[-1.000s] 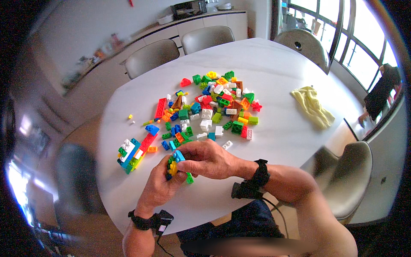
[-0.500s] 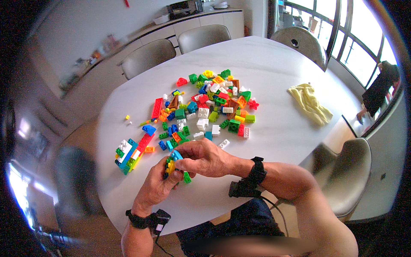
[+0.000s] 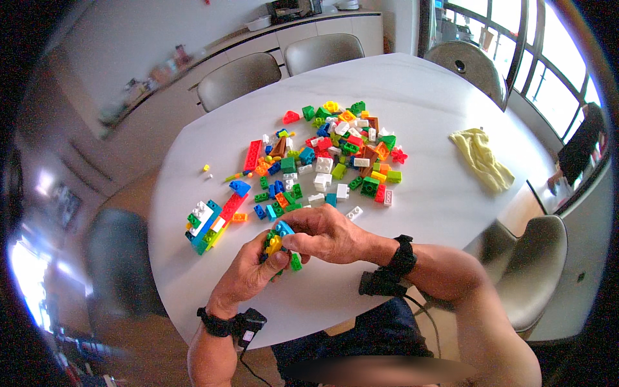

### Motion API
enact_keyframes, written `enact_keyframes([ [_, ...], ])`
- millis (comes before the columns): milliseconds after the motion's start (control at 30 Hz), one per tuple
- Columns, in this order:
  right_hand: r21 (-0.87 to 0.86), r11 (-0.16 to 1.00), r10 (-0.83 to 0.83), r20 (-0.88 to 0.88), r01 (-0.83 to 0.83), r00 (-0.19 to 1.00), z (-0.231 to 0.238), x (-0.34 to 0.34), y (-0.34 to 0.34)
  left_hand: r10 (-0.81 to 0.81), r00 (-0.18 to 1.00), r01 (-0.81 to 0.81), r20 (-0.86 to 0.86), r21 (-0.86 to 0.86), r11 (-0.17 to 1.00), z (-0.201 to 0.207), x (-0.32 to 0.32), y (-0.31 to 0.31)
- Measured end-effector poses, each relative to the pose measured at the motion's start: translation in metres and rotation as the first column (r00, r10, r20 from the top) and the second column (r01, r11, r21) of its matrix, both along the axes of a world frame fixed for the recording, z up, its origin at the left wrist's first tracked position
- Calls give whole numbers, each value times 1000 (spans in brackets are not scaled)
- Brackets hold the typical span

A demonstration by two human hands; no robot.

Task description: Assemble interlocking plastic toy blocks on a table.

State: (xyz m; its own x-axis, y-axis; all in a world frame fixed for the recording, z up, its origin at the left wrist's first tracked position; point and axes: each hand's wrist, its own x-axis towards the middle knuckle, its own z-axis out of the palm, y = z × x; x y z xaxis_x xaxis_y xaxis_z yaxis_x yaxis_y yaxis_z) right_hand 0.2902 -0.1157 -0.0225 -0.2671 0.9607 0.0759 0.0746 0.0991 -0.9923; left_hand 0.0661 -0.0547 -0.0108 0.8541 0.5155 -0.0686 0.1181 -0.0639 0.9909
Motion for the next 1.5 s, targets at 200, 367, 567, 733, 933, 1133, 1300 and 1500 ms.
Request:
enact_keyframes([
  [200,-32,999,24,-47,-26,999,5,0,-1,-14,1000,14,0,-31,999,0,-3,3],
  [367,-30,999,32,-95,-35,995,0,-3,0,11,1000,-11,-2,-46,999,-8,-4,3],
  [567,-67,997,24,-155,-35,988,0,-1,2,2,1000,-2,-4,-75,997,-2,0,0],
  [733,-73,995,-74,-135,64,988,4,-9,-1,150,985,-160,91,123,979,-10,8,-5],
  [933,-63,992,-116,-130,108,985,-2,-4,1,258,965,-262,47,197,945,-2,13,-7],
  [1133,-70,991,-114,-51,111,992,-1,-5,1,324,944,-328,58,244,913,-13,1,1],
  [1300,34,993,-117,-8,117,993,-13,-3,2,354,929,-363,109,76,929,2,6,-8],
  [1500,9,994,-109,29,109,994,-4,-1,1,326,940,-334,100,79,939,-1,1,-3],
])
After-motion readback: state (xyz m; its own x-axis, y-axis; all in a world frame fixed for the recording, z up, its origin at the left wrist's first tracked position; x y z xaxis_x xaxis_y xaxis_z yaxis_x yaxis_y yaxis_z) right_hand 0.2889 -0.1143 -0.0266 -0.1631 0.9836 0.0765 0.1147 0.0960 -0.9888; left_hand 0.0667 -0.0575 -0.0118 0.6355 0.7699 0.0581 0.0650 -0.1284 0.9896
